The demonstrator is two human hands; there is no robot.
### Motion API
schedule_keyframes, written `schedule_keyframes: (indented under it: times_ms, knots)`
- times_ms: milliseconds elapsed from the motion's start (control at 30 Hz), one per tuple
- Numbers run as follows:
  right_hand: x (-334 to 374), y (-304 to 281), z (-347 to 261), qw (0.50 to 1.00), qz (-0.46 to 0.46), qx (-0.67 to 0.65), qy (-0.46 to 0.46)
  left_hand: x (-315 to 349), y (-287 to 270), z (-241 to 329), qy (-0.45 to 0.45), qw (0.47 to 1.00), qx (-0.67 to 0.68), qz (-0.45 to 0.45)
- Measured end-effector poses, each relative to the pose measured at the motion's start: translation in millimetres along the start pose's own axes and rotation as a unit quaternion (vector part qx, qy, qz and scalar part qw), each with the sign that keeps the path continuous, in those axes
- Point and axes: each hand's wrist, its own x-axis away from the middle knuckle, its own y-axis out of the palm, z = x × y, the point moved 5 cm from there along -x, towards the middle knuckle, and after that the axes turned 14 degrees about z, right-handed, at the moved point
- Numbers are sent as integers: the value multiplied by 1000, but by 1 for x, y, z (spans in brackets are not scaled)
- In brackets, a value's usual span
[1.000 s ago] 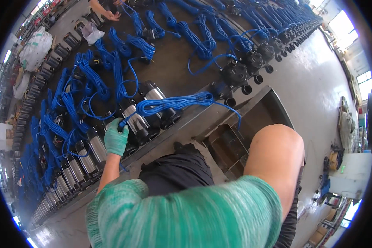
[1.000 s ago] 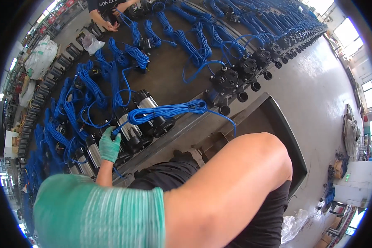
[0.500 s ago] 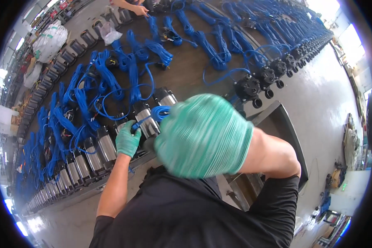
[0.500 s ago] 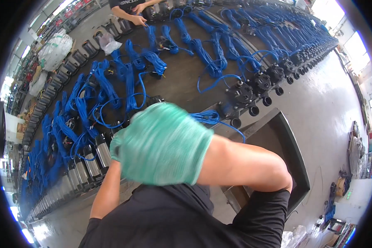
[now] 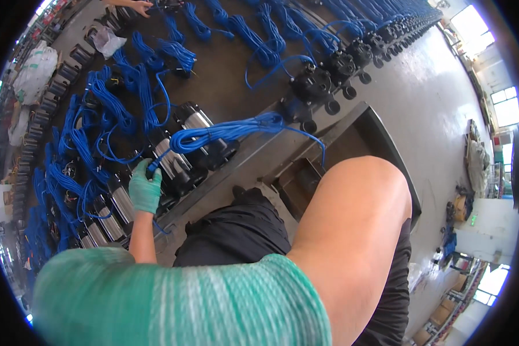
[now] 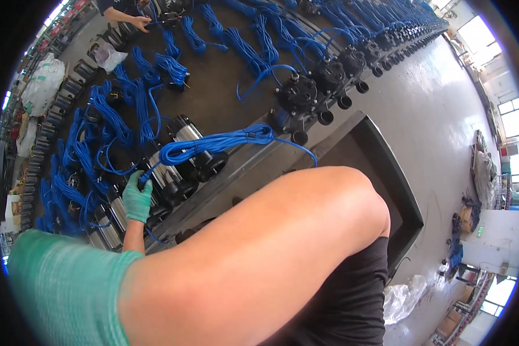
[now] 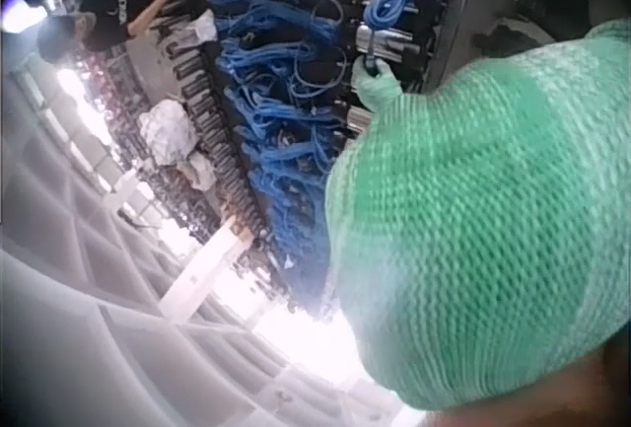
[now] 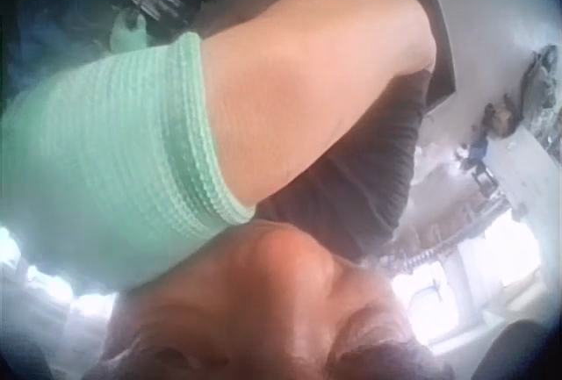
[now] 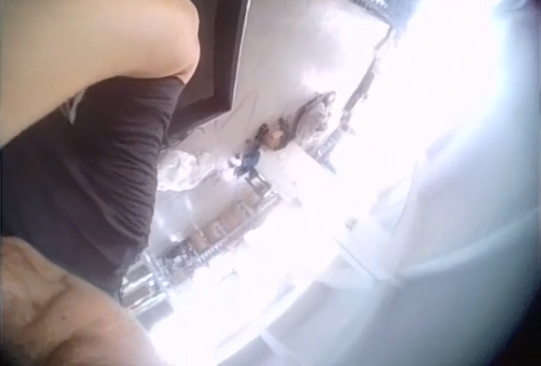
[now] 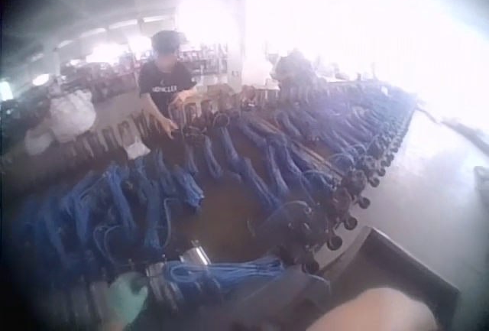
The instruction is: The person picks up water pumps from an assembly line and submerges them into a water tank to check for leaks.
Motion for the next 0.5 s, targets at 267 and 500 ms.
schedule_keyframes:
  times_ms: [267, 500]
  knots:
    - [18, -28, -6, 997, -47, 64, -5, 7, -4, 4, 42, 999, 7, 14]
    - [66, 29, 43, 984, -68, -131, 104, 1, 18, -41, 69, 998, 9, -3]
